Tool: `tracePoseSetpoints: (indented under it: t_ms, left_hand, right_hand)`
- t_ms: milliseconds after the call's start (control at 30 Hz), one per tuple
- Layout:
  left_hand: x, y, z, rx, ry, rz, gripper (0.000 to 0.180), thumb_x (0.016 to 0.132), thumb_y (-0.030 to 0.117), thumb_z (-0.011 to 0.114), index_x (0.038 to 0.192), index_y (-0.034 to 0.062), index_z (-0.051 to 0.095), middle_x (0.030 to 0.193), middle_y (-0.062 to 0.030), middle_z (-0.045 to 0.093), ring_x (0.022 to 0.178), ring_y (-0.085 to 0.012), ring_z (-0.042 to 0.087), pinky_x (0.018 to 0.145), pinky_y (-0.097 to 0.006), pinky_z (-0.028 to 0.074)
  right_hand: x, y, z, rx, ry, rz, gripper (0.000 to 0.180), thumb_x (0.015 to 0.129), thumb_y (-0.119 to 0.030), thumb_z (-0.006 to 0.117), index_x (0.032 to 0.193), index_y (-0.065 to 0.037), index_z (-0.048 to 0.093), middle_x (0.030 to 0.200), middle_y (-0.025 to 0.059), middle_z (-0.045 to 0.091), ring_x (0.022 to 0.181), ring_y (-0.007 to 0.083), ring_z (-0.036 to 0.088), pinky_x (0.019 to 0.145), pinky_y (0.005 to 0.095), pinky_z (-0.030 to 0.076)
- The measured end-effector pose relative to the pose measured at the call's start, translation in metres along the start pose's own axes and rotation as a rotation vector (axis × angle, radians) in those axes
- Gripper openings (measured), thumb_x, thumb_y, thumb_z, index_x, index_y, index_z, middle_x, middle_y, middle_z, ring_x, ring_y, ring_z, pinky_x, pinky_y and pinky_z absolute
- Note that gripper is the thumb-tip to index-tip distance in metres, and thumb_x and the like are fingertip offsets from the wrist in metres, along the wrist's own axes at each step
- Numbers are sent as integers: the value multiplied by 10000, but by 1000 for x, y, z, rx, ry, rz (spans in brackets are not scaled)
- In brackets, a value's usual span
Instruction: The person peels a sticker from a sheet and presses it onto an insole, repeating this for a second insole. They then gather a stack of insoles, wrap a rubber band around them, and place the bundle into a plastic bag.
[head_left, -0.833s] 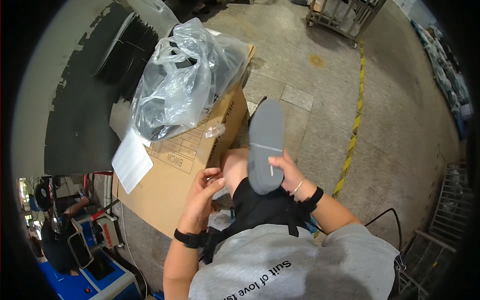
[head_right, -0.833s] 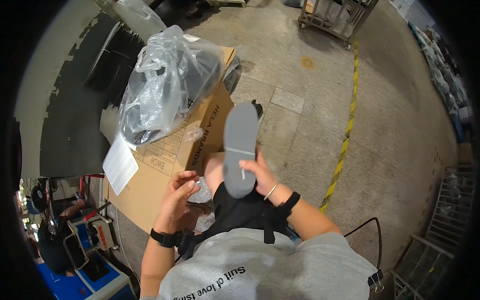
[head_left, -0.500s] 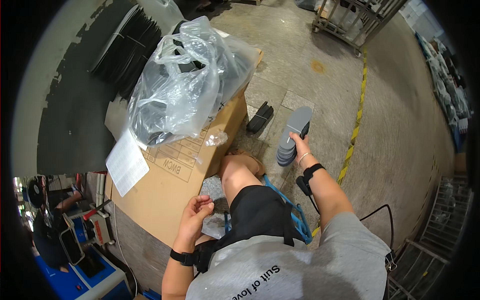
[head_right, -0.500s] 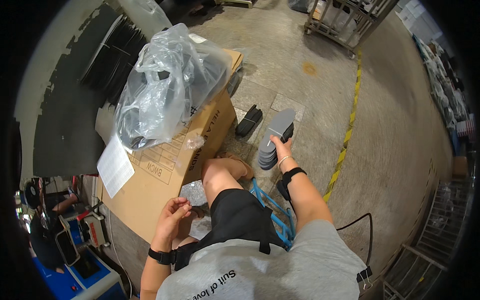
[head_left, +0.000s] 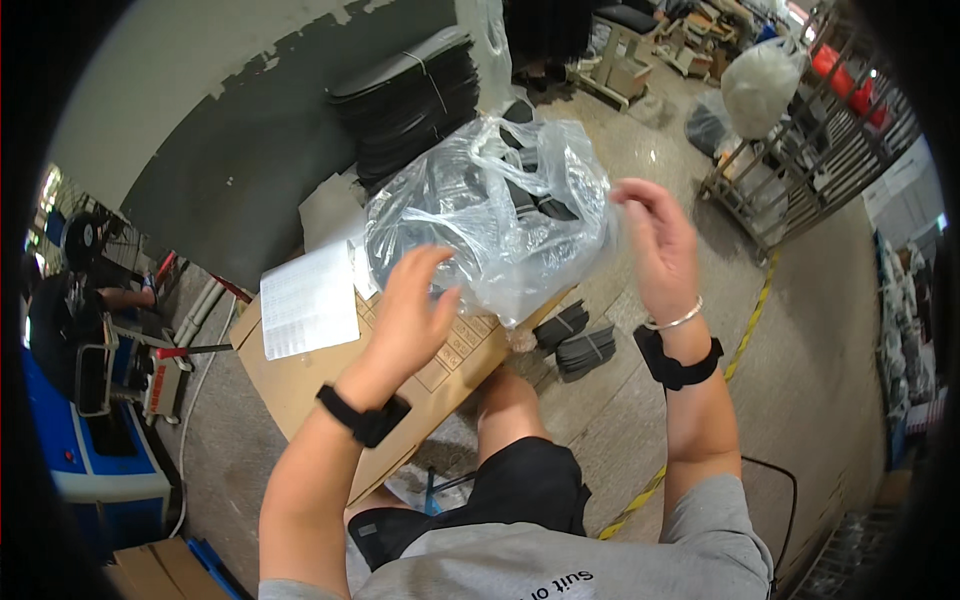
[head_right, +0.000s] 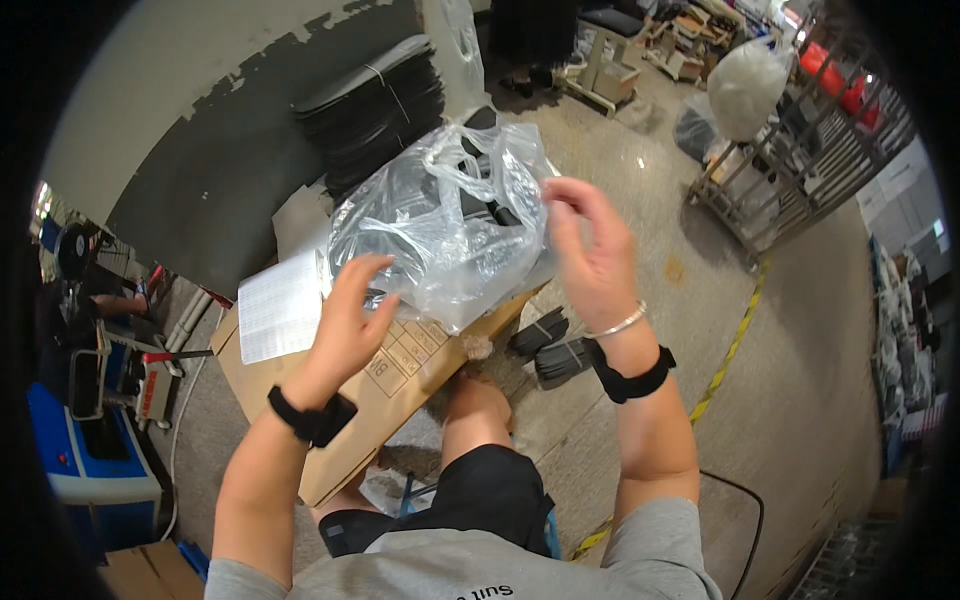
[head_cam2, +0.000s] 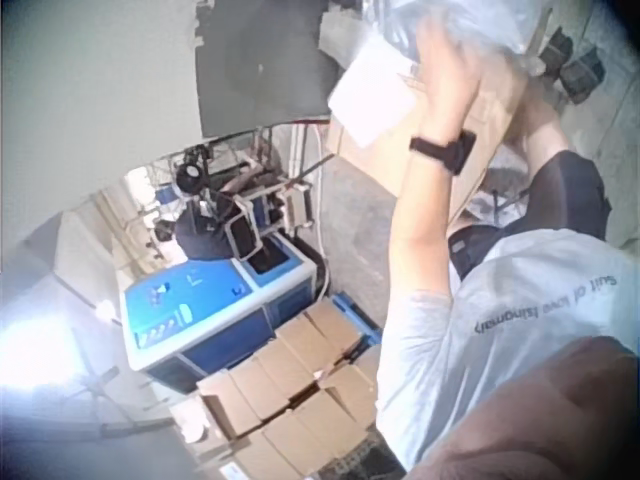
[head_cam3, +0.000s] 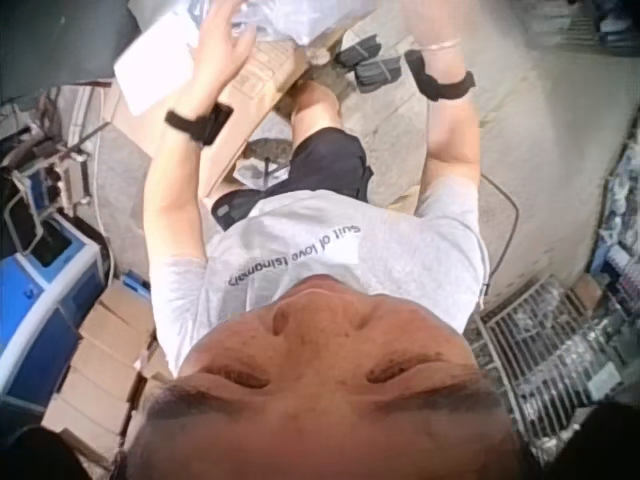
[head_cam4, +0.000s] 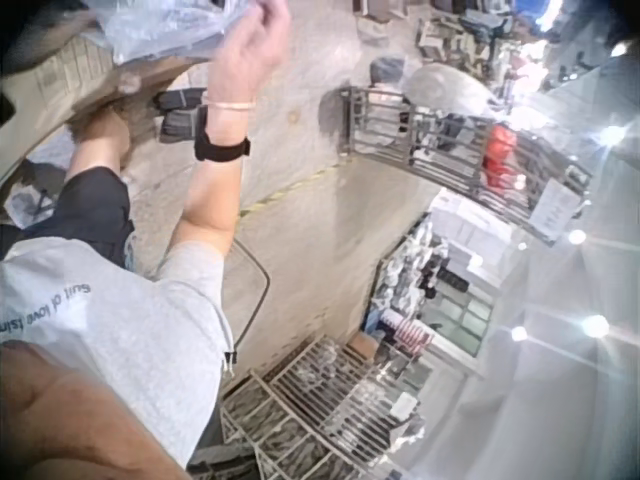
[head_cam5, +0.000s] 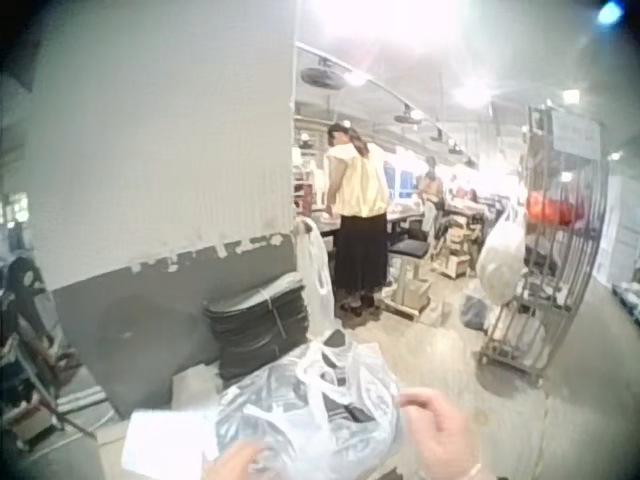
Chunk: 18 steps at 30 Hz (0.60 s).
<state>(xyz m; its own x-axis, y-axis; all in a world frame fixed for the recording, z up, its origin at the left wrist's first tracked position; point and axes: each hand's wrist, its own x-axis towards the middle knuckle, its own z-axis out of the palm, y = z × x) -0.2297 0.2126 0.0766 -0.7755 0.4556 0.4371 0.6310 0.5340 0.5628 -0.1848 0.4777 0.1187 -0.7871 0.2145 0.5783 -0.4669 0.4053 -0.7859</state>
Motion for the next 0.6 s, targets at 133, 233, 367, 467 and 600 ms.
tracePoseSetpoints:
  t_ms: [133,233,367,467,600]
  left_hand:
    - [45,-2,45,298,-303,412,528,753,190,643,1243,75,483,1174,-172,508,1190,-380,392,1010,-467,297]
    - [42,16,42,622,-712,301,670,752,347,645,1327,99,407,1194,-158,509,1236,-403,337,1029,-576,189]
    - [34,11,27,777,-699,106,805,741,481,635,1354,46,346,1166,-177,525,1258,-395,312,1038,-614,74]
    - [27,-3,24,817,-679,30,743,749,407,641,1330,35,364,1160,-192,522,1242,-396,335,1036,-608,80]
    - [34,10,35,625,-415,247,609,742,164,603,1296,23,393,1143,-172,530,1217,-362,374,1013,-614,156]
  right_hand:
    - [41,-8,51,-127,-563,72,144,831,-64,525,961,-14,560,841,118,633,789,231,623,706,303,479]
    - [42,23,67,-646,-828,173,186,800,-97,549,967,-15,561,944,133,631,887,303,613,787,370,477]
    - [21,24,55,-1260,-751,233,529,723,-187,681,1170,-23,451,1240,199,462,1150,401,445,928,449,413]
    - [22,32,37,-1277,-524,292,735,674,-213,741,1268,-30,350,1316,218,367,1240,430,338,972,459,383]
    - [13,51,36,-1138,-589,186,617,662,-215,735,1176,-23,451,1180,187,488,1198,374,398,930,452,407]
